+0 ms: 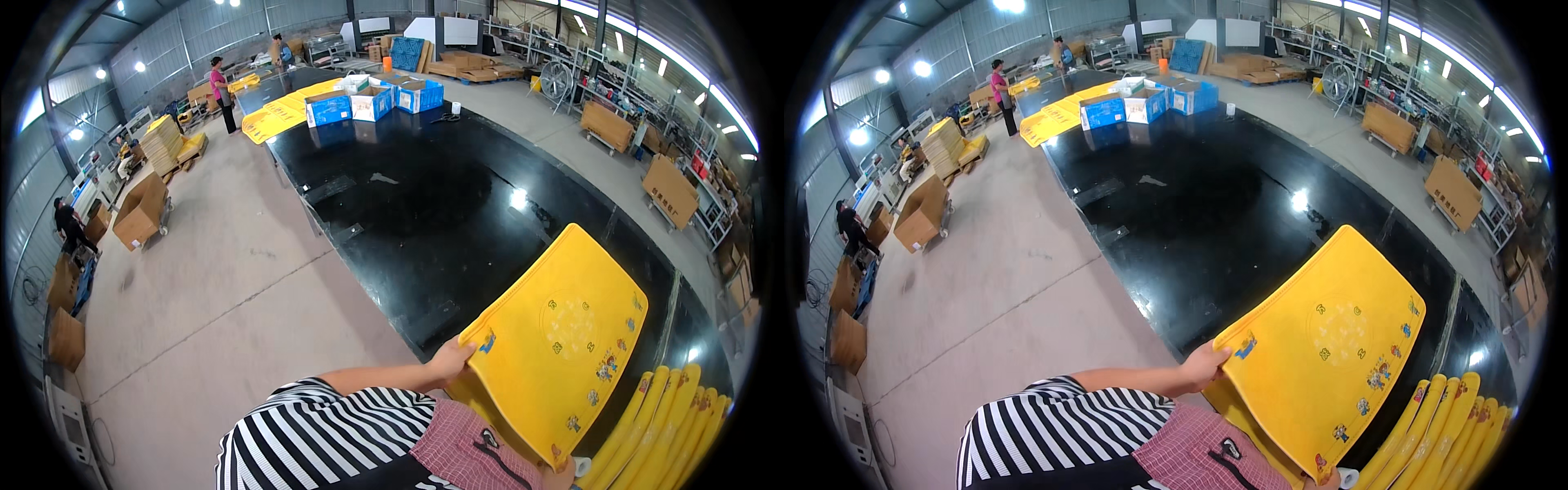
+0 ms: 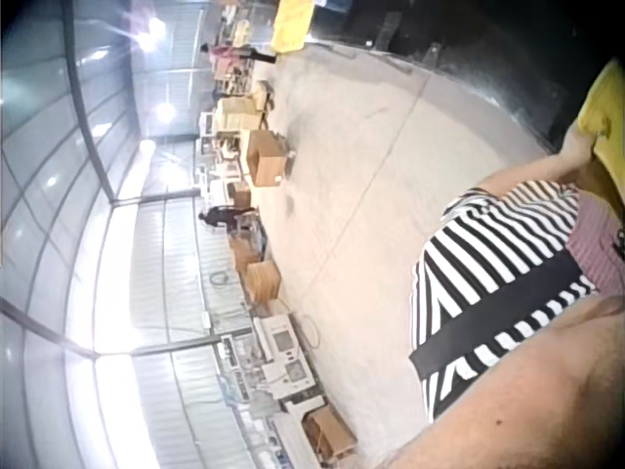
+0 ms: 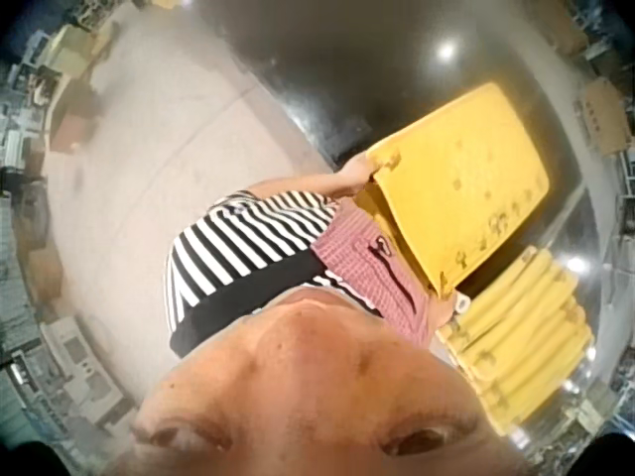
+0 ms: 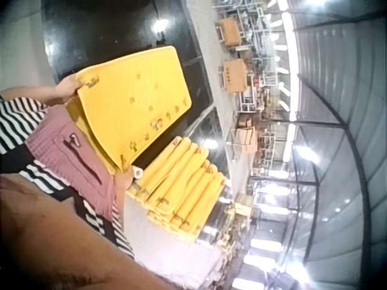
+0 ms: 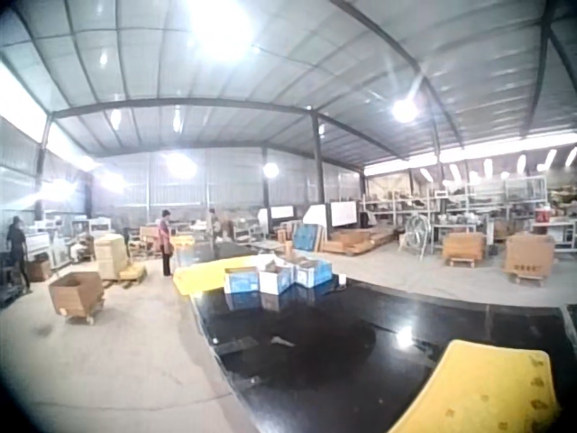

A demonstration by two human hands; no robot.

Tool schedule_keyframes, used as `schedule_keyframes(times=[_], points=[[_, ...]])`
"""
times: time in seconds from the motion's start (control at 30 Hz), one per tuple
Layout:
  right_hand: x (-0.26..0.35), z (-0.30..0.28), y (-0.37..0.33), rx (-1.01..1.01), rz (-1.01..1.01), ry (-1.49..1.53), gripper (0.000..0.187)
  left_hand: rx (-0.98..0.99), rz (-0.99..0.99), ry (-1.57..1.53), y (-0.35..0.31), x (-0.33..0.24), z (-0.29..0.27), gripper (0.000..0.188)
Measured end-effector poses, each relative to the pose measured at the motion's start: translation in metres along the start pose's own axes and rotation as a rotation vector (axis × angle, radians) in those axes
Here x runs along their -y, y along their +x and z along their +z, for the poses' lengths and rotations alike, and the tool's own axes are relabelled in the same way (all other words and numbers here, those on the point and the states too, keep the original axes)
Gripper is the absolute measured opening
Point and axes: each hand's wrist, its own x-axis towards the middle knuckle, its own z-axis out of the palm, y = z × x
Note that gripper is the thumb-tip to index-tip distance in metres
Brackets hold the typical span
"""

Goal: The person rolls a black rectangular mat into a yellow printed sleeve and secures it with clear tape. They repeat this process for multiple mats, stacking the finished rolls on the table. The person handles the mats, sleeves, and tape by hand throughout the task.

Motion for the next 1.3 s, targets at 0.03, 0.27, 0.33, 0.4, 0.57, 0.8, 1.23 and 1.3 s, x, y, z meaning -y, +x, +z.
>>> schedule_keyframes(times=[0.03, 0.27, 0.33, 0.4, 0.57, 0.8, 1.23, 1.3], points=[[-0.002, 0.001, -0.002, -0.029, 0.118, 0.08, 0.064, -0.01, 0.01, 0.06, -0.004, 0.002, -0.005, 0.028], [-0.137, 0.083, 0.028, -0.313, 0.011, 0.345, 0.08, -0.084, 0.009, 0.56, -0.024, 0.001, -0.036, 0.03], [-0.139, 0.09, 0.024, -0.375, 0.036, 0.47, 0.073, -0.083, -0.033, 0.708, -0.027, -0.002, -0.042, 0.031], [-0.137, 0.095, 0.021, -0.411, 0.078, 0.561, 0.069, -0.024, -0.061, 0.659, -0.035, -0.009, -0.043, 0.03], [-0.074, 0.068, 0.011, -0.247, 0.218, 0.781, 0.063, 0.037, -0.093, 0.574, -0.023, 0.009, -0.054, 0.029], [-0.006, 0.014, 0.011, 0.214, 0.323, 1.266, 0.054, 0.214, -0.247, 0.311, -0.01, -0.007, -0.053, 0.035], [0.063, -0.179, 0.147, -0.203, -0.338, 1.595, 0.065, 0.656, 0.206, -0.288, 0.024, -0.234, 0.115, 0.036], [0.101, -0.198, 0.141, -0.316, -0.415, 1.55, 0.064, 0.742, 0.413, -0.341, 0.001, -0.27, 0.131, 0.037]])
